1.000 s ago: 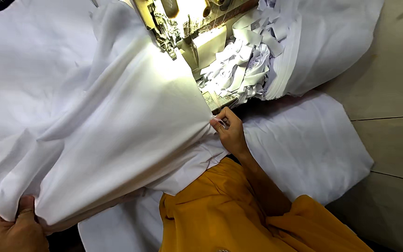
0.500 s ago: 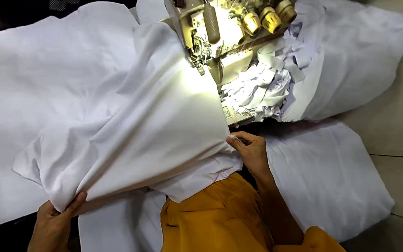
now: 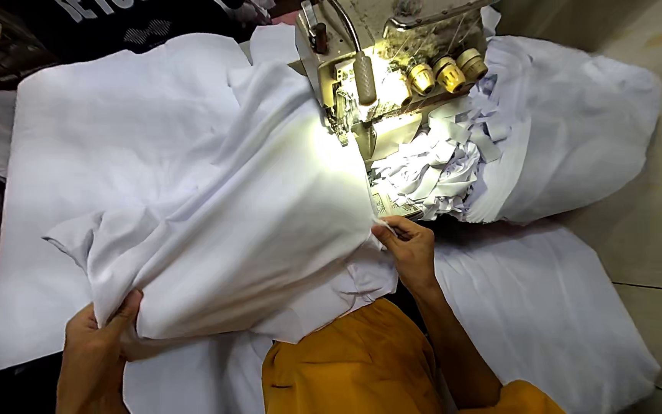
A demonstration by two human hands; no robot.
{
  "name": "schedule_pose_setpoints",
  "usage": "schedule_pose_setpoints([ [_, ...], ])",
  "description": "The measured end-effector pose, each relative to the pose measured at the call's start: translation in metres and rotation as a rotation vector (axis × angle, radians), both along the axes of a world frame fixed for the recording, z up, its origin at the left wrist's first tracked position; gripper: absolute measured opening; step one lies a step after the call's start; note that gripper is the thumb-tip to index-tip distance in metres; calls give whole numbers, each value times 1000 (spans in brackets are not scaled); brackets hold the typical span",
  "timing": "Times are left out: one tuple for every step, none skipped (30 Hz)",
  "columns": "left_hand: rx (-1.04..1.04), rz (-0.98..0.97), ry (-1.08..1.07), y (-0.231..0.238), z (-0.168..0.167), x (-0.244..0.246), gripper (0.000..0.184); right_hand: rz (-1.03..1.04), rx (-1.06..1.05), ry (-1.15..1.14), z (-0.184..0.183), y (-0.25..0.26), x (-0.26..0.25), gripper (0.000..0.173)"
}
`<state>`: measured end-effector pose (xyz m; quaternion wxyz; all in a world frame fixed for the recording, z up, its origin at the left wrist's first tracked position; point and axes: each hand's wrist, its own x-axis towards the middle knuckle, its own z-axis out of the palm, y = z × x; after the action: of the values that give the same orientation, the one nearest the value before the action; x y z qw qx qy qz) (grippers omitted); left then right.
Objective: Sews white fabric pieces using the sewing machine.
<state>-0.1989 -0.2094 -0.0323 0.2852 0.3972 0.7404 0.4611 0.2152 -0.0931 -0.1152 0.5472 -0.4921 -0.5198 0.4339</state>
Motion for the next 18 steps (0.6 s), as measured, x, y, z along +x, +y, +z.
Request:
schedule_pose_setpoints([
  [11,-5,7,6,2,-5,11,-3,-14,-13,4,8,-2,9],
  [21,-8,13,13,4,-11,11,-8,-28,-33,8,15,-5,9],
  [26,-3,23,20,8,-14,11,-14,-36,-53,11,23,-6,9],
  [28,3,31,27,12,-16,12,-19,-41,-68,14,31,-8,10],
  [35,13,36,35,16,-19,12,-17,-44,-78,15,38,-9,11],
  [37,18,40,42,20,-21,13,-10,-44,-92,17,45,-9,12],
  [41,18,47,48,22,-24,13,2,-43,-112,19,50,-9,13],
  [48,13,54,54,22,-28,12,11,-38,-130,22,55,-9,15],
  [55,7,55,60,22,-33,12,13,-30,-145,25,60,-9,15],
  [62,1,49,65,21,-38,12,14,-17,-156,28,63,-9,15],
  [70,-4,39,70,21,-41,12,16,-8,-169,31,66,-9,16],
  [75,-9,37,75,21,-44,12,18,-1,-182,34,68,-9,16],
  [80,-12,41,80,23,-46,11,17,1,-190,37,71,-9,16],
  [81,-16,48,84,23,-49,12,17,2,-199,40,73,-8,16],
  [80,-18,57,88,24,-53,12,14,-3,-211,42,74,-9,18],
  [75,-17,70,91,24,-56,13,13,-9,-221,44,76,-8,20],
  [73,-18,86,95,24,-61,15,13,-12,-234,46,77,-8,22],
  [73,-20,102,98,24,-67,17,14,-8,-246,46,78,-8,24],
])
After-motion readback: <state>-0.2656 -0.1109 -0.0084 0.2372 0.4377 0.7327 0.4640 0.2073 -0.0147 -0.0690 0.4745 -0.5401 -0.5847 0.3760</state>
